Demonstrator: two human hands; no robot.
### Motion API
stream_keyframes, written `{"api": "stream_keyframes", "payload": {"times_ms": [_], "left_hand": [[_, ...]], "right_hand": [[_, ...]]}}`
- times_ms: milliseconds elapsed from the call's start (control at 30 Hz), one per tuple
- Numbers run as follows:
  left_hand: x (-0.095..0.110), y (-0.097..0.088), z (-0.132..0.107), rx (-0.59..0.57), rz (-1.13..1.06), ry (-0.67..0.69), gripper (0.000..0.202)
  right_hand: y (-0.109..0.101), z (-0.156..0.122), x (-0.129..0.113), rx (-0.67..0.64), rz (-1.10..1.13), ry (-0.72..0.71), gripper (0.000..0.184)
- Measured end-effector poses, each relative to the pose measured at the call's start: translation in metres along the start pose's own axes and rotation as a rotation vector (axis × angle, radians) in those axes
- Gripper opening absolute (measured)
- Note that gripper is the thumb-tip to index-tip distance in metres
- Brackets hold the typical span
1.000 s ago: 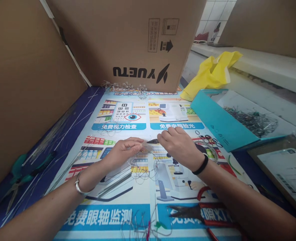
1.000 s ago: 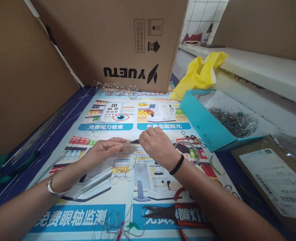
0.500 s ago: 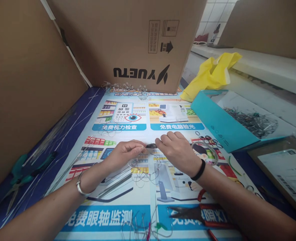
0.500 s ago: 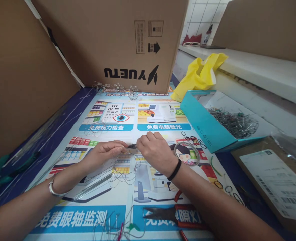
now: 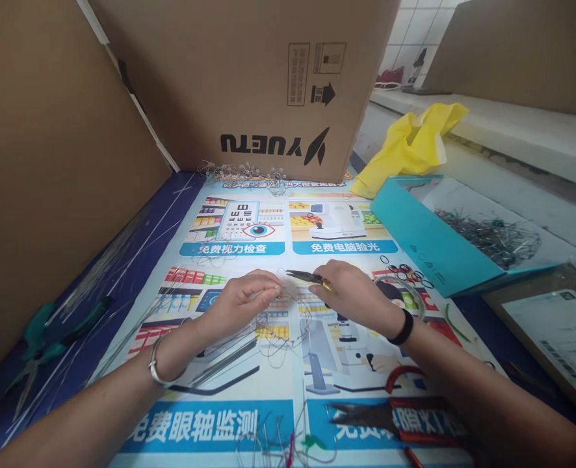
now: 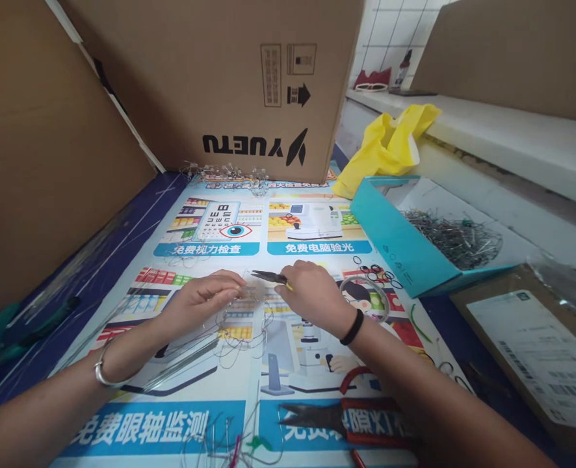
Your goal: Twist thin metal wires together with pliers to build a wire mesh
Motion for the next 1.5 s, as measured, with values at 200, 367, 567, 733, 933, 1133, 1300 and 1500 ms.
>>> {"api": "stream_keyframes", "payload": {"times_ms": [200, 367, 567, 733, 933, 1133, 1300, 1500], "left_hand": [[0.019, 0.007, -0.002, -0.02, 0.108, 0.167, 0.019], [0.023, 0.01, -0.004, -0.038, 0.141, 0.19, 0.02], [0.019, 0.012, -0.004, -0.062, 0.14, 0.162, 0.022], [0.006, 0.003, -0.001, -0.012, 0.07, 0.022, 0.021], [-0.005, 0.003, 0.001, -0.042, -0.016, -0.072, 0.024], [-0.012, 0.0, 0.002, -0.024, -0.003, -0.079, 0.022], [-0.015, 0.002, 0.002, -0.035, 0.002, -0.123, 0.024], [-0.015, 0.005, 0.001, -0.051, -0.035, -0.12, 0.024]], "right_hand": [[0.01, 0.001, -0.005, -0.143, 0.142, 0.001, 0.024], [0.014, 0.005, -0.01, -0.182, 0.181, 0.03, 0.025], [0.017, 0.005, -0.013, -0.219, 0.12, 0.09, 0.022], [0.013, 0.003, -0.004, -0.105, 0.103, 0.126, 0.023], [0.011, 0.001, 0.007, -0.019, 0.077, 0.148, 0.025], [0.014, -0.001, 0.012, -0.164, 0.036, 0.134, 0.031], [-0.008, -0.004, 0.008, -0.072, -0.24, 0.023, 0.028], [-0.013, 0.0, -0.009, 0.055, -0.42, -0.128, 0.018]]}}
Point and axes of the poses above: each hand's wrist, its own z-axis towards the middle knuckle, its own y-axis out of the palm, x = y × z, the point moved 9 cm from there along z, towards the middle knuckle, and after that the axes turned 4 degrees about -y, right-handed, at the moved point
